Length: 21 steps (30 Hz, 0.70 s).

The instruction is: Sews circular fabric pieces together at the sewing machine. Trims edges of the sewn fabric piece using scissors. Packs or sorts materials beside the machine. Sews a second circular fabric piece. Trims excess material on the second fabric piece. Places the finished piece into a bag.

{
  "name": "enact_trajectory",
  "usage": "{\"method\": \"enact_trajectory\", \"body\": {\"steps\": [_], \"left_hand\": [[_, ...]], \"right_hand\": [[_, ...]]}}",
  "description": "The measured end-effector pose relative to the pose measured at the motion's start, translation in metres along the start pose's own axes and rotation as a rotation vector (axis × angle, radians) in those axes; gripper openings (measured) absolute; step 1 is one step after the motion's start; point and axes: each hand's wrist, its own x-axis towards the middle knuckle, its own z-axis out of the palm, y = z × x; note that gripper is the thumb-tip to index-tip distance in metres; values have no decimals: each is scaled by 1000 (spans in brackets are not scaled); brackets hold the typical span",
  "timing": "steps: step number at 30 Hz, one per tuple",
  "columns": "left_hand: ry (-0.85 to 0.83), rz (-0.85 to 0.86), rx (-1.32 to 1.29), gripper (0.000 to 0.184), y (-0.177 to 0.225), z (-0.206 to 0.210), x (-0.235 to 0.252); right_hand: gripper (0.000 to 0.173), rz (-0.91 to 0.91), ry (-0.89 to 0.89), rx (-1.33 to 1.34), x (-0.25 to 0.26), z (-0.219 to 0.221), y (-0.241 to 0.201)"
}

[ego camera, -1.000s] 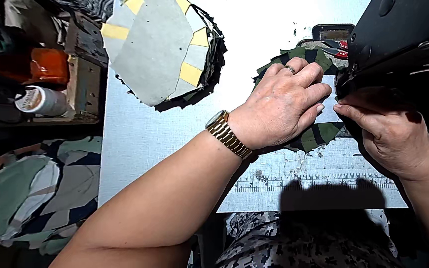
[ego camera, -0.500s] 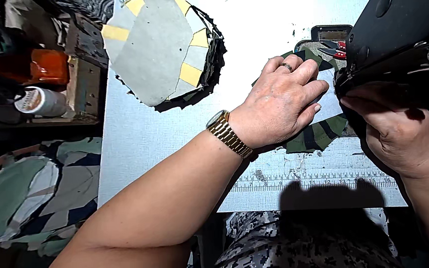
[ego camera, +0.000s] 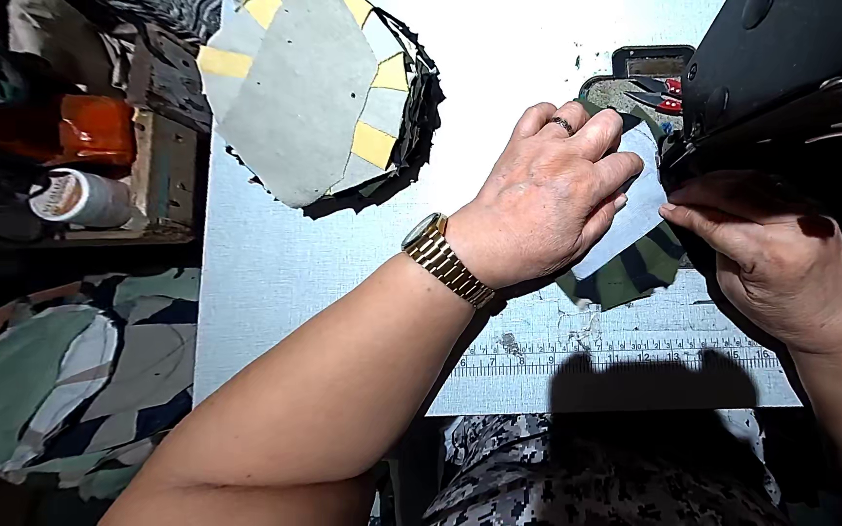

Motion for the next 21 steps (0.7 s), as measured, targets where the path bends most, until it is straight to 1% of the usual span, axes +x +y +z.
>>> {"method": "enact_trajectory", "body": {"steps": [3, 7, 10, 14, 21], "left_hand": [[23, -4, 22, 38, 0, 2, 0], [65, -8, 29, 39, 1, 4, -2], [96, 56, -22, 37, 0, 5, -2], [30, 122, -160, 36, -6, 7, 0], [2, 90, -138, 37, -5, 4, 1]], "right_hand": [[27, 5, 12, -36, 1, 0, -1], [28, -15, 62, -35, -1, 0, -2], [33, -57, 24, 15, -3, 2, -5], [34, -70, -42, 34, -4, 3, -4], [33, -49, -20, 36, -3, 2, -1]]}}
